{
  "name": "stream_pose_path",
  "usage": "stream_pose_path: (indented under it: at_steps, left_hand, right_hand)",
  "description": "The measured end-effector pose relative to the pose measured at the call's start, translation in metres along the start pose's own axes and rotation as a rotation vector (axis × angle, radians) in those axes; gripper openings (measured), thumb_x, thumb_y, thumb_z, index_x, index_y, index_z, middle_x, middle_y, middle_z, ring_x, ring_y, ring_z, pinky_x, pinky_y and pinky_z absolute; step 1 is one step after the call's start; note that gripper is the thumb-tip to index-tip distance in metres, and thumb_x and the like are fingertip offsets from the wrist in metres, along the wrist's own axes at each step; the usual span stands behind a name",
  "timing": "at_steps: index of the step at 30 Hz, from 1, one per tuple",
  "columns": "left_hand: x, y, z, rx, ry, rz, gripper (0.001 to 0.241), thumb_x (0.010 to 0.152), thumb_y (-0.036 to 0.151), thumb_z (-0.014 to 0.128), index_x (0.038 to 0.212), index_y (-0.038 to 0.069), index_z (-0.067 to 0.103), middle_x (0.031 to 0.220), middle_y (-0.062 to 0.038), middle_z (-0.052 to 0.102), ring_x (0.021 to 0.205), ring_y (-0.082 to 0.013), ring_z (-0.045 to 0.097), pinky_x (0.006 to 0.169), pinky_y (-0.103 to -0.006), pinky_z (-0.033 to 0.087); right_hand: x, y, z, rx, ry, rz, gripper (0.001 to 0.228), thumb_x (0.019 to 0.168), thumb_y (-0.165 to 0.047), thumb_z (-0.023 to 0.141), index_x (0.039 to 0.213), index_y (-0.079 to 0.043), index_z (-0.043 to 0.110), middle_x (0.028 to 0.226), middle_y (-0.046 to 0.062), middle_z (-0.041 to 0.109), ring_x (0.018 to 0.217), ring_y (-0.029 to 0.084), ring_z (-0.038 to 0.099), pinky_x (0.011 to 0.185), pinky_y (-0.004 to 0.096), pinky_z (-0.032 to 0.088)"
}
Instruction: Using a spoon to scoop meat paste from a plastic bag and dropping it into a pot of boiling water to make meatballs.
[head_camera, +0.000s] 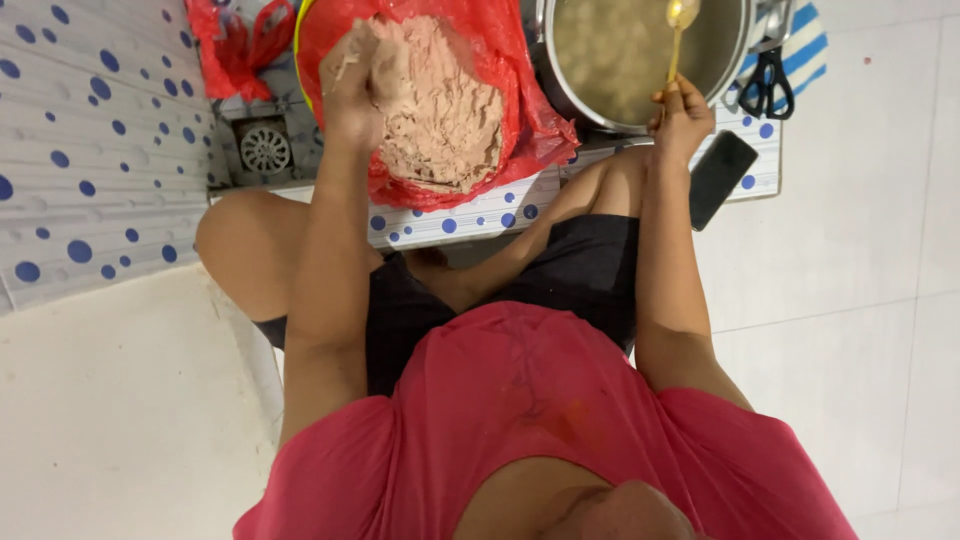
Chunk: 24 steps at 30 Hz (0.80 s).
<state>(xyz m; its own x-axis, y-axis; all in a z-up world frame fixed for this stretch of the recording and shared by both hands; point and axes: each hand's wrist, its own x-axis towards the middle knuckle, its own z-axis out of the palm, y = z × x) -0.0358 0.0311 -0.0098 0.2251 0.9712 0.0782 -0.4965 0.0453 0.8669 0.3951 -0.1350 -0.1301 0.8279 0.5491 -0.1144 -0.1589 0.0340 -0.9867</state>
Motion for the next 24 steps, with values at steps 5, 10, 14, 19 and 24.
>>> stream_pose_path:
  at_steps: [5,10,14,19,24]
  left_hand:
    - [0.002,0.012,0.017,-0.106,0.041,-0.075,0.022,0.091,0.01,0.069,0.071,0.016,0.062,0.068,0.004,0.055,0.064,-0.0117,0.05,0.062,-0.0285,0.041]
    - [0.003,0.005,0.014,-0.259,0.39,-0.324,0.044,0.085,-0.018,0.066,0.122,0.006,0.063,0.112,-0.018,0.071,0.1,-0.0367,0.073,0.074,-0.0498,0.065]
    - [0.0,-0.004,0.012,-0.334,0.49,-0.416,0.022,0.085,-0.017,0.068,0.106,-0.009,0.068,0.083,-0.014,0.066,0.064,-0.0279,0.069,0.048,-0.0381,0.056]
    - [-0.006,0.032,0.05,-0.036,0.496,-0.531,0.09,0.071,0.008,0.085,0.148,-0.002,0.04,0.152,-0.023,0.053,0.073,-0.0218,0.08,0.045,-0.0296,0.065]
    - [-0.007,0.007,0.036,0.267,0.387,-0.443,0.048,0.071,0.001,0.092,0.107,0.004,0.06,0.095,-0.005,0.067,0.088,-0.0211,0.075,0.08,-0.0302,0.068]
  right_hand:
    - [-0.025,-0.043,0.003,-0.038,0.063,0.018,0.021,0.099,-0.009,0.066,0.112,0.001,0.079,0.071,0.009,0.073,0.039,0.008,0.041,0.035,0.024,0.032]
    - [-0.021,-0.014,-0.003,-0.031,0.058,0.012,0.022,0.099,-0.006,0.066,0.115,0.003,0.078,0.07,0.008,0.068,0.04,0.009,0.042,0.037,0.024,0.035]
    - [-0.017,-0.003,0.002,-0.131,0.049,-0.08,0.023,0.097,-0.01,0.067,0.113,0.001,0.079,0.069,0.009,0.071,0.038,0.011,0.041,0.035,0.025,0.033]
    - [-0.014,0.002,0.006,-0.241,0.054,-0.095,0.023,0.096,-0.012,0.066,0.111,-0.002,0.08,0.07,0.009,0.072,0.036,0.011,0.041,0.032,0.025,0.032]
    - [-0.015,0.001,0.008,-0.311,0.035,-0.171,0.022,0.097,-0.01,0.065,0.11,-0.002,0.08,0.069,0.008,0.072,0.036,0.01,0.044,0.033,0.025,0.038]
